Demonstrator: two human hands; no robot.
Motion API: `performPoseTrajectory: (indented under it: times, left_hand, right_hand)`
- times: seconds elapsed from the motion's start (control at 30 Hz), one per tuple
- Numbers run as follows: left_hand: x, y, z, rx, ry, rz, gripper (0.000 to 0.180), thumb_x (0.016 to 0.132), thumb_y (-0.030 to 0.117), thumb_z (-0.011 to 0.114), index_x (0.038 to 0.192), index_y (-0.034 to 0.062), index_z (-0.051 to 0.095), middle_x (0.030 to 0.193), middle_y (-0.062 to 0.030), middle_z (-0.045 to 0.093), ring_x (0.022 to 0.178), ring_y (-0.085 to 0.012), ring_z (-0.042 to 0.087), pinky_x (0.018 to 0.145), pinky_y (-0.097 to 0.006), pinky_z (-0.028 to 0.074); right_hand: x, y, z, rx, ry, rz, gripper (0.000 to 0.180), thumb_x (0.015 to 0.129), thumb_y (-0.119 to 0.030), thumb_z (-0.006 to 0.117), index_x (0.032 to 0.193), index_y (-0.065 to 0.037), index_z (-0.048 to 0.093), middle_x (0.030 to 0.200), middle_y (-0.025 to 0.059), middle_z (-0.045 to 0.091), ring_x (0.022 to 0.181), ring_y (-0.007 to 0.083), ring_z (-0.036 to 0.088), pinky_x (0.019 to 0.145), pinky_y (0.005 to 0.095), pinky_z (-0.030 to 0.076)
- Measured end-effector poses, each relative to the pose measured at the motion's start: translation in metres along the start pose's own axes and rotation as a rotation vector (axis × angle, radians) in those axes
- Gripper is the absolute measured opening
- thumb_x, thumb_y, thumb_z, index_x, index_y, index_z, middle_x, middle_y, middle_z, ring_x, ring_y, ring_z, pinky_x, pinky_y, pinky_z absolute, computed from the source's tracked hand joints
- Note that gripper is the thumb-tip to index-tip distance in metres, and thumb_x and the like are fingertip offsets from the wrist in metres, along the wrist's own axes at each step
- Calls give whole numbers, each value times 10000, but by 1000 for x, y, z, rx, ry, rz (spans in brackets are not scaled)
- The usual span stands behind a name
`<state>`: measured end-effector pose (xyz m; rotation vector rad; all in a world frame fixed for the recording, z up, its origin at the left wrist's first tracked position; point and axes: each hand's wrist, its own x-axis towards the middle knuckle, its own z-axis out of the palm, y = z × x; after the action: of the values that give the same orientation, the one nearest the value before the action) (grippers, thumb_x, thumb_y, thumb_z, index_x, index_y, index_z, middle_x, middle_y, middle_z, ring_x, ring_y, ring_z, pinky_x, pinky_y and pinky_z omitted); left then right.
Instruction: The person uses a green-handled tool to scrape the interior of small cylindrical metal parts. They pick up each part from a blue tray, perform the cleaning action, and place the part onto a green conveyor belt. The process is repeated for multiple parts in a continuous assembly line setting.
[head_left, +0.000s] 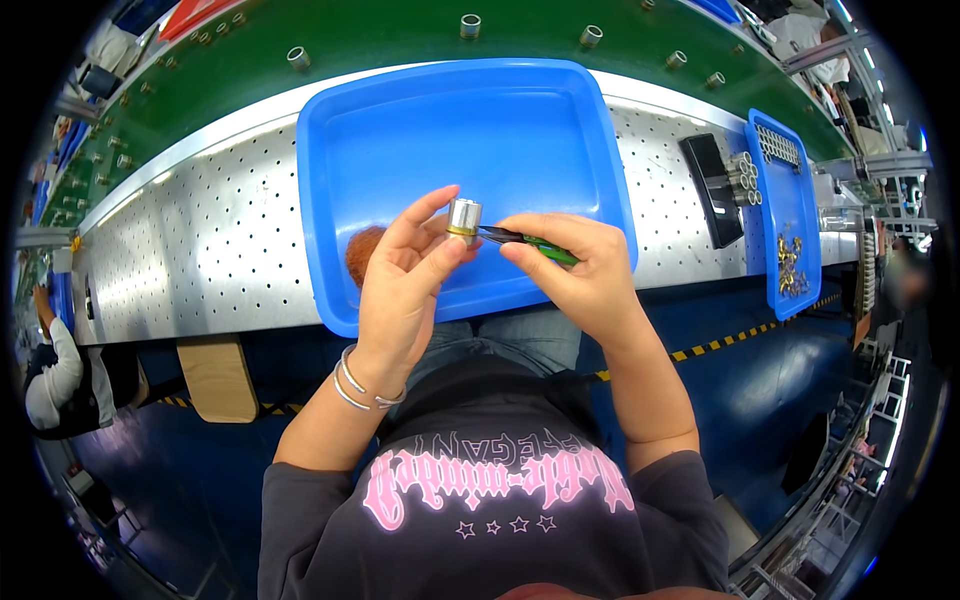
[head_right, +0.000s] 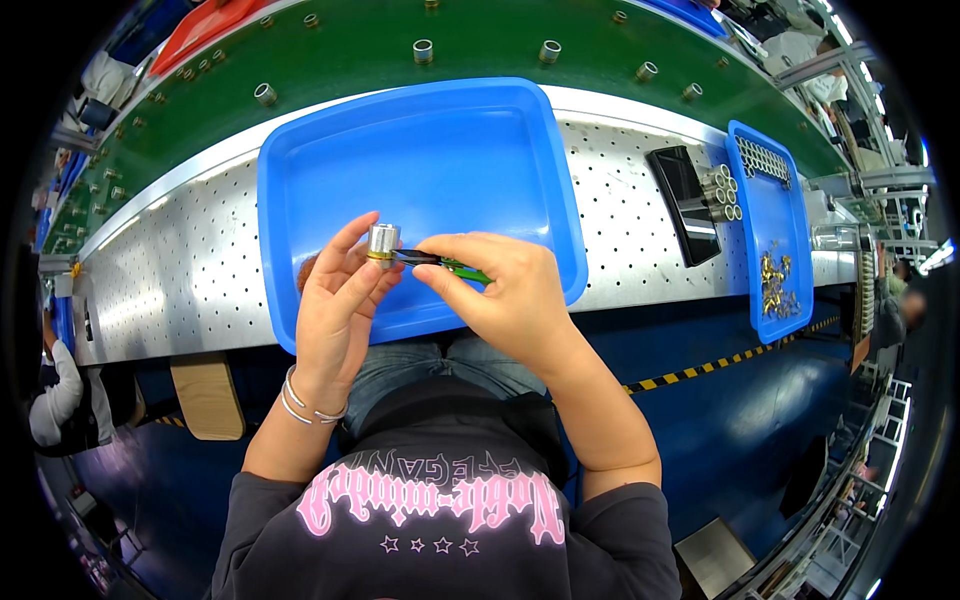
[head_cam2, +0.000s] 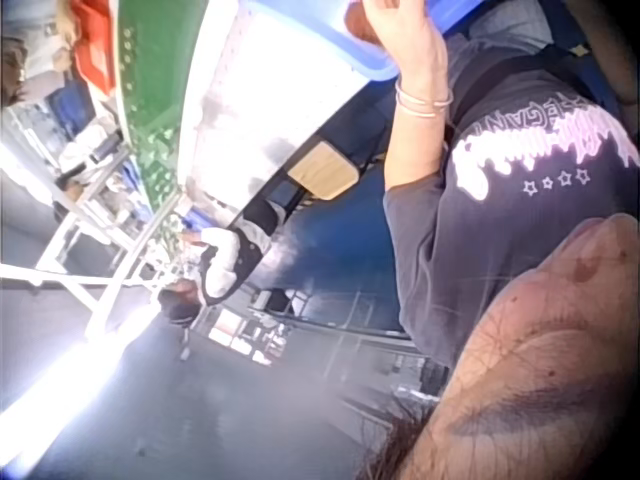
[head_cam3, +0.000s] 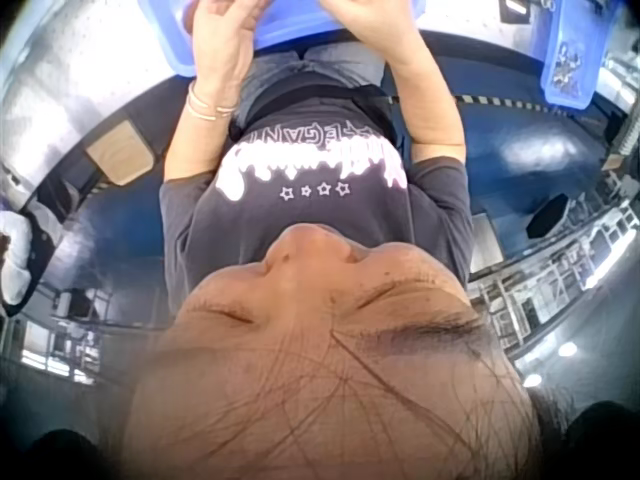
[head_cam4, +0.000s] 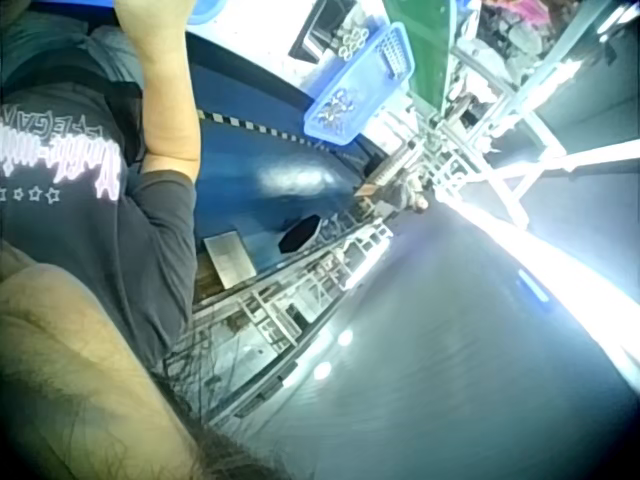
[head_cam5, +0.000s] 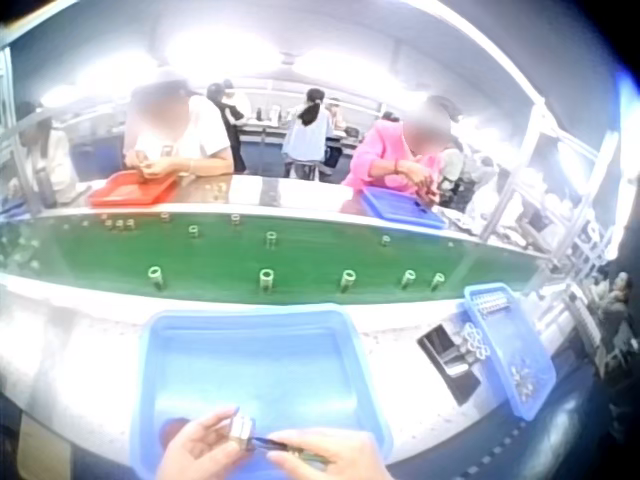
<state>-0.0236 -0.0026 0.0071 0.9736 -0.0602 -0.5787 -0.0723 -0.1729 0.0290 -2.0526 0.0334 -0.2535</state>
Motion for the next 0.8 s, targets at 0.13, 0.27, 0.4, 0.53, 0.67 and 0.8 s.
performPoseTrajectory:
  times: [0.13, 0.27, 0.4, 0.53, 0.67, 0.8]
  left_hand:
    - [-1, -3, 0, 38, -13, 15, 469, 857, 81, 606, 1295, 40, 443, 1086, -82, 578, 966, -152, 565, 848, -278, 459]
    - [-2, -3, 2, 38, -14, 15, 473, 853, 76, 610, 1295, 38, 443, 1085, -79, 576, 952, -148, 565, 843, -273, 459]
    - [-3, -4, 3, 40, -11, 16, 474, 851, 72, 612, 1293, 36, 444, 1085, -78, 576, 950, -146, 566, 843, -270, 459]
    - [-3, -4, 3, 30, -17, 22, 470, 848, 69, 616, 1287, 35, 450, 1084, -76, 577, 950, -143, 565, 842, -270, 459]
    - [-4, -5, 3, 29, -23, 26, 468, 846, 67, 618, 1283, 37, 455, 1083, -76, 578, 950, -141, 565, 839, -271, 458]
    - [-5, -5, 3, 23, -21, 23, 472, 842, 66, 621, 1282, 37, 455, 1082, -78, 577, 946, -141, 565, 837, -269, 456]
  right_hand:
    - [-2, 1, 1, 22, 29, -24, 172, 748, -133, 699, 880, -24, 686, 802, 117, 672, 679, 215, 645, 601, 268, 487]
    - [-4, 0, 0, 24, 23, -12, 164, 748, -127, 697, 876, -24, 688, 793, 119, 672, 669, 212, 642, 589, 269, 482]
    - [-5, 1, 0, 48, 29, -4, 165, 748, -124, 696, 879, -24, 687, 781, 119, 669, 659, 210, 638, 583, 266, 480]
    - [-7, 0, 0, 47, 22, -4, 171, 748, -123, 696, 886, -23, 687, 776, 119, 668, 651, 207, 634, 580, 264, 478]
    - [-7, -5, -2, 44, 3, 18, 176, 753, -125, 695, 894, -20, 687, 784, 122, 670, 661, 204, 640, 588, 261, 482]
    - [-7, -3, -1, 68, 4, 12, 176, 758, -125, 693, 896, -17, 686, 790, 125, 672, 671, 199, 644, 598, 259, 488]
